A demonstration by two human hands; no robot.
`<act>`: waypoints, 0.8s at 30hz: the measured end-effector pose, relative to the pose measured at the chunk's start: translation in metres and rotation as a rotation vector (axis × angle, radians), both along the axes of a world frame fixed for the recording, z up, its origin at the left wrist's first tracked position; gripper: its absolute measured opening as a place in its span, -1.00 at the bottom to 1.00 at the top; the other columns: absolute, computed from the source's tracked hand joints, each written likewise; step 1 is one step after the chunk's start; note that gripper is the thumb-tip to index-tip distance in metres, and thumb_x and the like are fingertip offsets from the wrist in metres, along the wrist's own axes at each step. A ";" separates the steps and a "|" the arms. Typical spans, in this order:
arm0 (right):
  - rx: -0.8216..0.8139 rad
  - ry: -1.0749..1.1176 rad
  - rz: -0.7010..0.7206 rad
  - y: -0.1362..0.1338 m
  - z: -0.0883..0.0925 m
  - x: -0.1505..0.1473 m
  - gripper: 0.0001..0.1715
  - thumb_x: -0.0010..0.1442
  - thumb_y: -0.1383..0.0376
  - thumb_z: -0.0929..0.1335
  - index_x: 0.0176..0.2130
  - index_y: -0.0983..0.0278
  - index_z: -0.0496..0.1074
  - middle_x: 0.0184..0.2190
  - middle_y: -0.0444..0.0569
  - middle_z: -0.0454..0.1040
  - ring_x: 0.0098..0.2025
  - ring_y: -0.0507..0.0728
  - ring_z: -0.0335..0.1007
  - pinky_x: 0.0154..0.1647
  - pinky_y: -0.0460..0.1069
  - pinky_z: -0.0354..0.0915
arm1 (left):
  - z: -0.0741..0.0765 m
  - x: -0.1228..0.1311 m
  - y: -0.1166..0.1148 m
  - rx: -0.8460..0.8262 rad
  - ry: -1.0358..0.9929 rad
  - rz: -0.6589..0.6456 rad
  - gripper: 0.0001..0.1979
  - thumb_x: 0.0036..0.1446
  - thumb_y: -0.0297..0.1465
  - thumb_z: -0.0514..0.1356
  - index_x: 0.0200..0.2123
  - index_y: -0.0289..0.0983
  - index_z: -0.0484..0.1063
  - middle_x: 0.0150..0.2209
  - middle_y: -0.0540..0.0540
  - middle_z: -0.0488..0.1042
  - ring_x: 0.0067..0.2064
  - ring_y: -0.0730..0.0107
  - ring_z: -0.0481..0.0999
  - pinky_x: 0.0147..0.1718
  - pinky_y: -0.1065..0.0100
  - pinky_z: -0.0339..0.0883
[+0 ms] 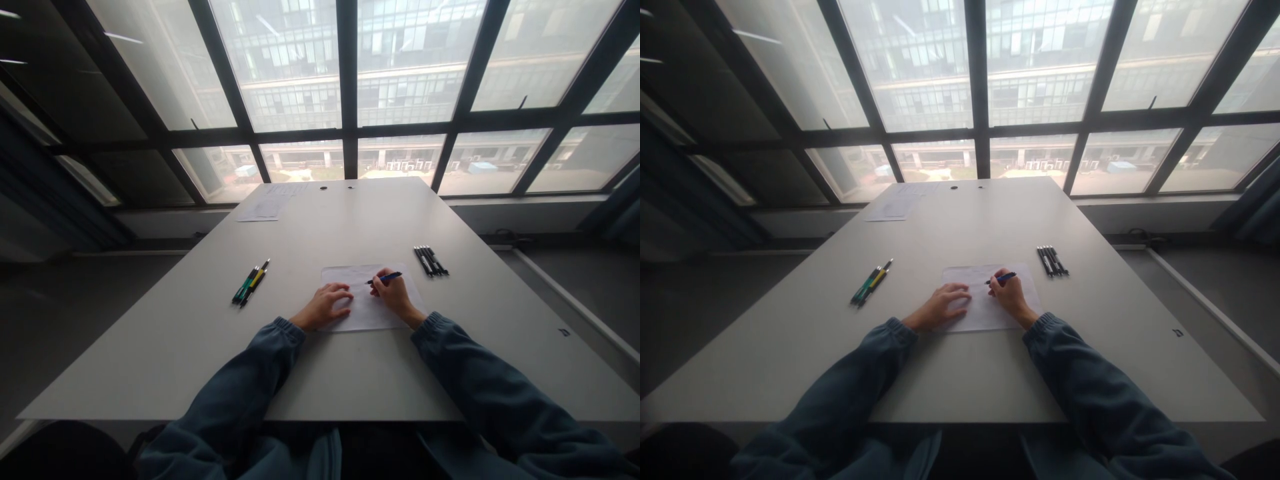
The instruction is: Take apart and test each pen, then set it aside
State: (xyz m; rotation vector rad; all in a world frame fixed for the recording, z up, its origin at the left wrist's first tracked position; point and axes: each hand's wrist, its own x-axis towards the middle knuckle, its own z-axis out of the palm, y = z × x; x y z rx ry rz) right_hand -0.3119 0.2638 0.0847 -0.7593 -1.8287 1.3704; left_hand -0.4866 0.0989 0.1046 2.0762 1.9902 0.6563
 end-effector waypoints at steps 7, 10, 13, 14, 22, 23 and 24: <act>-0.015 -0.013 0.030 -0.001 -0.003 0.000 -0.72 0.16 0.08 0.35 -0.35 0.26 0.36 -0.57 -0.06 0.53 -0.54 0.13 0.54 -0.56 -0.08 0.41 | 0.000 0.002 0.000 -0.003 -0.006 0.008 -0.66 0.14 -0.18 0.25 -0.01 -0.07 0.51 0.16 -0.12 0.39 0.20 0.09 0.32 0.20 0.07 0.19; 0.004 -0.051 0.054 0.000 -0.005 -0.001 -0.75 0.16 0.10 0.35 -0.35 0.25 0.36 -0.57 -0.07 0.53 -0.53 0.14 0.54 -0.55 -0.07 0.41 | 0.000 0.002 0.000 0.002 -0.001 0.008 -0.65 0.13 -0.18 0.25 0.00 -0.07 0.51 0.16 -0.12 0.39 0.20 0.09 0.33 0.20 0.07 0.19; 0.064 -0.087 0.034 0.000 -0.004 -0.002 -0.78 0.17 0.13 0.34 -0.36 0.24 0.38 -0.61 -0.08 0.51 -0.56 0.14 0.53 -0.56 -0.07 0.39 | -0.001 0.001 0.001 0.002 0.004 0.002 -0.65 0.13 -0.18 0.26 0.00 -0.06 0.50 0.16 -0.10 0.39 0.20 0.09 0.32 0.19 0.07 0.20; 0.081 -0.094 0.022 -0.001 -0.003 -0.003 -0.78 0.17 0.14 0.34 -0.36 0.24 0.38 -0.61 -0.08 0.51 -0.56 0.14 0.53 -0.56 -0.07 0.39 | -0.001 0.001 0.001 0.001 0.006 0.002 -0.65 0.13 -0.18 0.26 -0.01 -0.06 0.51 0.16 -0.11 0.39 0.20 0.09 0.32 0.19 0.07 0.20; 0.094 -0.118 -0.007 -0.002 0.001 -0.004 -0.79 0.17 0.14 0.32 -0.37 0.24 0.38 -0.63 -0.09 0.51 -0.57 0.15 0.52 -0.59 -0.07 0.36 | 0.001 0.002 0.001 -0.006 0.001 0.005 -0.66 0.13 -0.20 0.26 -0.01 -0.08 0.51 0.16 -0.13 0.39 0.20 0.09 0.33 0.20 0.07 0.19; 0.098 -0.123 0.001 -0.002 0.001 -0.003 -0.80 0.16 0.15 0.32 -0.36 0.23 0.38 -0.63 -0.09 0.51 -0.57 0.15 0.52 -0.58 -0.07 0.36 | 0.001 0.002 0.001 -0.005 0.001 0.004 -0.66 0.13 -0.20 0.26 -0.01 -0.08 0.51 0.16 -0.12 0.39 0.20 0.09 0.33 0.20 0.07 0.19; 0.100 -0.129 0.012 -0.002 0.002 -0.003 -0.81 0.16 0.16 0.33 -0.36 0.23 0.39 -0.62 -0.08 0.52 -0.57 0.15 0.52 -0.58 -0.07 0.37 | 0.001 0.001 0.001 -0.004 0.000 0.004 -0.66 0.13 -0.20 0.26 -0.01 -0.08 0.51 0.16 -0.12 0.39 0.20 0.09 0.33 0.20 0.07 0.19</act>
